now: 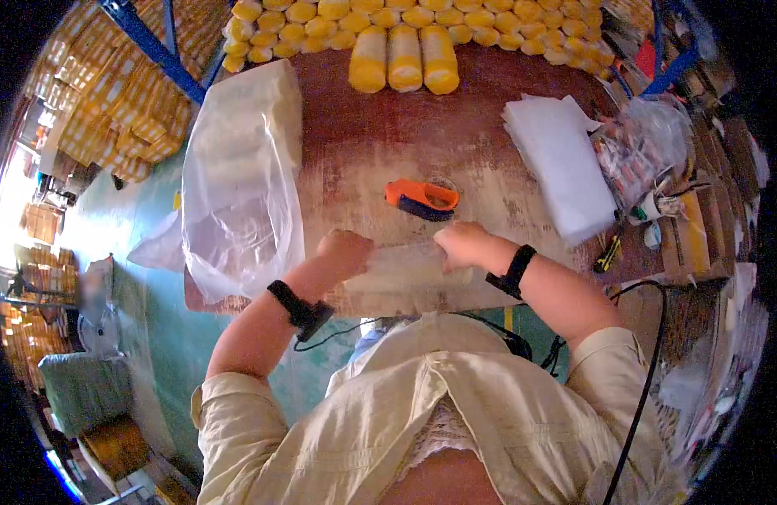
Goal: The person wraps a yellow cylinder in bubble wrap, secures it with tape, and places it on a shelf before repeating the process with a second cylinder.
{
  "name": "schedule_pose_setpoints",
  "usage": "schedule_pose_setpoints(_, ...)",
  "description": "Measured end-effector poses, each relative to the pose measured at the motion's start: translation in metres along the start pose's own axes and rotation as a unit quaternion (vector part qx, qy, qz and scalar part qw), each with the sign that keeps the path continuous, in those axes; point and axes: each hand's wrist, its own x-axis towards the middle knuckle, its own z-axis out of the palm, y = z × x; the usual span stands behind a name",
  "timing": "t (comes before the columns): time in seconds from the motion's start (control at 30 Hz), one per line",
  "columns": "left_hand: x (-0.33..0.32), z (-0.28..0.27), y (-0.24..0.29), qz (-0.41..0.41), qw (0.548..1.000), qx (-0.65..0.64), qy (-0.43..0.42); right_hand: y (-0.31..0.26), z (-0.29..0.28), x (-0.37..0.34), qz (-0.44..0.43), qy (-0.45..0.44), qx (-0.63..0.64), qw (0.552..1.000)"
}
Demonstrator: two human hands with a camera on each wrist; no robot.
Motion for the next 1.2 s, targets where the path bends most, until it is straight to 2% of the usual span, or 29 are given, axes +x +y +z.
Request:
schedule_pose_setpoints(0.07, 0.004, 0.009, -0.01, 0.021, 1.0, -0.015, -0.012, -0.001, -0.001, 0.004, 0.014, -0.033, 0.005, 0.999)
schedule_pose_setpoints(0.1, 0.005, 0.011, -0.011, -0.005, 1.0, -0.019, -0.019, -0.001, -0.003, 0.005, 0.021, -0.049, 0.007, 0.999)
schedule_pose_setpoints(0.17, 0.009, 0.013, -0.013, -0.06, 0.997, -0.026, -0.03, -0.004, 0.001, 0.002, 0.05, 0.034, 0.023, 0.998)
schedule_pose_setpoints(0.2, 0.009, 0.01, -0.008, -0.059, 0.998, 0.013, -0.001, -0.007, 0.005, -0.001, 0.066, 0.073, 0.032, 0.995)
schedule_pose_setpoints(0.27, 0.005, 0.004, 0.007, -0.058, 0.993, 0.087, 0.055, -0.011, 0.022, -0.006, 0.037, 0.205, -0.06, 0.976)
schedule_pose_setpoints(0.3, 0.004, 0.011, 0.003, -0.035, 0.989, 0.084, 0.115, -0.01, 0.026, -0.007, 0.021, 0.271, -0.108, 0.956)
schedule_pose_setpoints(0.37, -0.004, 0.033, -0.008, 0.016, 0.971, 0.073, 0.225, -0.008, 0.028, -0.015, -0.026, 0.334, -0.158, 0.929)
schedule_pose_setpoints(0.4, -0.013, 0.036, -0.011, 0.005, 0.978, 0.065, 0.2, -0.008, 0.029, -0.018, -0.051, 0.364, -0.182, 0.912)
schedule_pose_setpoints(0.5, -0.044, 0.037, -0.016, -0.05, 0.989, 0.033, 0.136, -0.007, 0.036, -0.019, -0.025, 0.296, -0.201, 0.933)
schedule_pose_setpoints(0.57, -0.057, 0.04, -0.014, -0.105, 0.989, -0.006, 0.107, -0.007, 0.035, -0.021, -0.033, 0.307, -0.181, 0.934)
schedule_pose_setpoints(0.6, -0.061, 0.022, -0.002, -0.125, 0.983, -0.067, 0.115, -0.009, 0.037, -0.022, -0.039, 0.311, -0.17, 0.934)
schedule_pose_setpoints(0.67, -0.044, 0.011, 0.026, -0.006, 0.958, -0.052, 0.281, -0.007, 0.039, -0.02, -0.048, 0.306, -0.176, 0.934)
schedule_pose_setpoints(0.73, -0.007, -0.001, 0.061, 0.011, 0.957, -0.021, 0.289, -0.001, 0.04, -0.013, -0.042, 0.311, -0.16, 0.936)
schedule_pose_setpoints(0.8, 0.028, 0.013, 0.078, -0.022, 0.969, -0.022, 0.243, 0.004, 0.054, -0.007, -0.012, 0.318, -0.115, 0.941)
schedule_pose_setpoints(0.83, 0.041, 0.021, 0.083, -0.037, 0.975, -0.023, 0.218, -0.001, 0.047, -0.017, -0.032, 0.297, -0.13, 0.945)
schedule_pose_setpoints(0.9, 0.046, 0.028, 0.084, -0.041, 0.976, -0.012, 0.215, -0.008, 0.035, -0.039, -0.073, 0.254, -0.157, 0.952)
schedule_pose_setpoints(1.03, 0.037, 0.031, 0.086, -0.001, 0.97, 0.041, 0.238, 0.016, 0.048, -0.059, -0.116, 0.185, -0.083, 0.972)
schedule_pose_setpoints(1.13, 0.035, 0.042, 0.088, 0.016, 0.969, 0.085, 0.231, 0.03, 0.031, -0.058, -0.195, 0.196, 0.049, 0.96)
schedule_pose_setpoints(1.2, 0.032, 0.045, 0.091, 0.02, 0.97, 0.097, 0.224, 0.038, 0.009, -0.044, -0.109, 0.279, 0.157, 0.941)
